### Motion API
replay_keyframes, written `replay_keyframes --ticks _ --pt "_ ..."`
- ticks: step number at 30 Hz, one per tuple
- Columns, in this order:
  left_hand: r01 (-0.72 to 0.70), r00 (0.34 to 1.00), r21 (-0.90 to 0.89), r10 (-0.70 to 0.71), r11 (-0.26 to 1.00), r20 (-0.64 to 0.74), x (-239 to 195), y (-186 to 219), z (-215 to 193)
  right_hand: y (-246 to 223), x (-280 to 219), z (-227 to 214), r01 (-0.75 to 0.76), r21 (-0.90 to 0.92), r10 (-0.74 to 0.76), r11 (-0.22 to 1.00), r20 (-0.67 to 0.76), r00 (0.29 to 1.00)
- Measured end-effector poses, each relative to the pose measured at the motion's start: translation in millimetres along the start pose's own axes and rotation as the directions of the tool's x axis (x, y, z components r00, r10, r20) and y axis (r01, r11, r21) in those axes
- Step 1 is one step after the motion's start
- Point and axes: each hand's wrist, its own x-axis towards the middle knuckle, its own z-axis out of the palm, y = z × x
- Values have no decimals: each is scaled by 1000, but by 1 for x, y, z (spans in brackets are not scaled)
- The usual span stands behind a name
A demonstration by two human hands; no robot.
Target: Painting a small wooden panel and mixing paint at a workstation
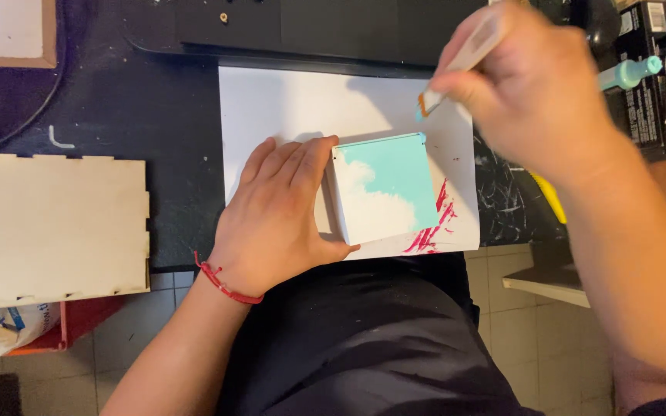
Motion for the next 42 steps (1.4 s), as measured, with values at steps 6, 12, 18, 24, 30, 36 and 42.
replay_keyframes --ticks 6,12,18,24,30,36,42 --pt "-15 1000 -15 15 1000 20 0 1 -1 -18 -6 -26 -102 242 113 965 -32 993" --pt "-27 999 19 26 999 17 0 1 -1 -8 7 -1 -136 9 132 991 186 974" --pt "-51 999 25 51 998 -10 -2 0 0 -14 -2 -16 -148 74 147 986 9 989" --pt "-52 998 50 51 997 23 -2 -1 -2 26 -67 -31 13 547 58 837 -113 992" --pt "-74 995 -179 84 981 49 6 6 -7 121 -192 -81 -278 231 349 932 -377 858" --pt "13 999 28 -14 1000 32 11 14 0 94 -230 -95 -427 356 556 831 -526 643" --pt "-117 993 11 117 993 0 -7 1 11 119 -262 -67 -281 512 547 812 -499 672"
